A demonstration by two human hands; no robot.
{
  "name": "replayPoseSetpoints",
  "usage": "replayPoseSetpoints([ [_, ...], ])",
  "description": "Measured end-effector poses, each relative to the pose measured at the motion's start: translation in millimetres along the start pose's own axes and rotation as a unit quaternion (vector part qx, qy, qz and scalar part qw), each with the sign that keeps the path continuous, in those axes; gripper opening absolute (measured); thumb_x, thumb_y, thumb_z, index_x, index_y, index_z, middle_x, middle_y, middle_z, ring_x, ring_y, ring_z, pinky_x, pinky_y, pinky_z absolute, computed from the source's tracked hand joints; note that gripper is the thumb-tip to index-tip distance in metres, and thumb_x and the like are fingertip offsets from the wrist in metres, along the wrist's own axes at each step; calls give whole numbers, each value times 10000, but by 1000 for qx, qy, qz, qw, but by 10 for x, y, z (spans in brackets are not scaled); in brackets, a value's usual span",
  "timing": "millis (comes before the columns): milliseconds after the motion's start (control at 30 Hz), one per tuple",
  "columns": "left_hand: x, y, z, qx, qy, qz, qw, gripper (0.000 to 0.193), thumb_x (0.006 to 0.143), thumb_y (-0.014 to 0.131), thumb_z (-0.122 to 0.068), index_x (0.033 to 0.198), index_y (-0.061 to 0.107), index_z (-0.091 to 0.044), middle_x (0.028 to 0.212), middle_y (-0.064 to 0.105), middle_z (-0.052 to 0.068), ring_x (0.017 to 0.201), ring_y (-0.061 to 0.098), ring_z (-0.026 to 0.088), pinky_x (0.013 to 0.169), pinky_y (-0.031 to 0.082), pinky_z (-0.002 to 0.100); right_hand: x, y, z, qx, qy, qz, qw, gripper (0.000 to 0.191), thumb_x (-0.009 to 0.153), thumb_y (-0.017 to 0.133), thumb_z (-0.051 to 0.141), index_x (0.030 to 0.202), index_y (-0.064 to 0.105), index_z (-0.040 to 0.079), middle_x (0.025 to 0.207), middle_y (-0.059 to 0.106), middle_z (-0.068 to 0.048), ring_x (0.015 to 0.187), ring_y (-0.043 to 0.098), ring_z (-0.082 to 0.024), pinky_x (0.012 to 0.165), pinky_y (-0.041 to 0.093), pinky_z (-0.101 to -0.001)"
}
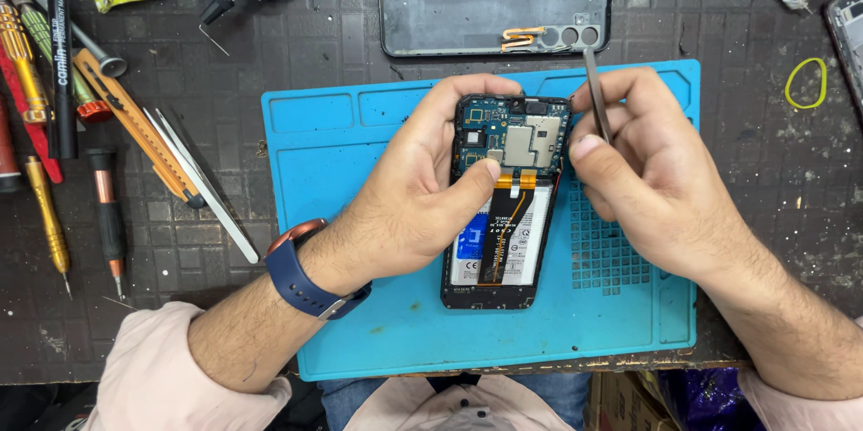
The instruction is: The person repairs a disassembled smartphone on a blue silicone mat, using tweezers and a metal pry bar to lift and reseat the motherboard inside the phone frame, pressing the board into place and working on connectors near the battery. The person continues prying and adjusting the board with the metal tool throughout the clip.
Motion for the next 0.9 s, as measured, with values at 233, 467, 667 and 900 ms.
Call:
replayPoseSetpoints([
  [233, 15, -10, -43, 1, -32, 25, 999, 467, 1046, 508, 51, 1494, 388, -6, 1341, 585, 88, 1271, 584, 124, 1119, 524, 324, -23, -6, 2, -53, -65, -12, 996, 219, 1065, 537, 68, 1264, 467, 12, 929, 559, 10, 753, 490, -9, 613, 407, -184],
  [467, 54, -82, -137, 90, -60, 8, 994, 381, 1015, 529, 17, 1395, 506, 41, 1200, 682, 78, 1095, 659, 98, 936, 581, 281, -2, -7, -19, -73, -65, -8, 995, 216, 1046, 559, 57, 1243, 479, 13, 909, 584, 8, 782, 555, -14, 641, 454, -188],
  [667, 60, -81, -128, 106, -56, 7, 993, 411, 981, 561, 21, 1388, 510, 45, 1157, 698, 75, 1044, 685, 80, 874, 611, 247, -3, -5, -26, -76, -61, -7, 995, 219, 1043, 560, 66, 1240, 479, 16, 921, 603, 9, 802, 575, -12, 653, 469, -185],
  [900, 60, -66, -129, 99, -70, 3, 993, 415, 975, 580, 20, 1385, 523, 45, 1157, 711, 78, 1034, 689, 79, 857, 616, 243, 7, 9, -25, -52, -76, 4, 996, 229, 1052, 552, 67, 1261, 479, 8, 986, 645, -6, 890, 609, -25, 750, 504, -194],
])
Point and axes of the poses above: each hand's wrist, its own x-axis towards the middle knuckle, its own y-axis out of the palm, z = x × y, the point moved 4 cm from there along x, towards the middle knuckle
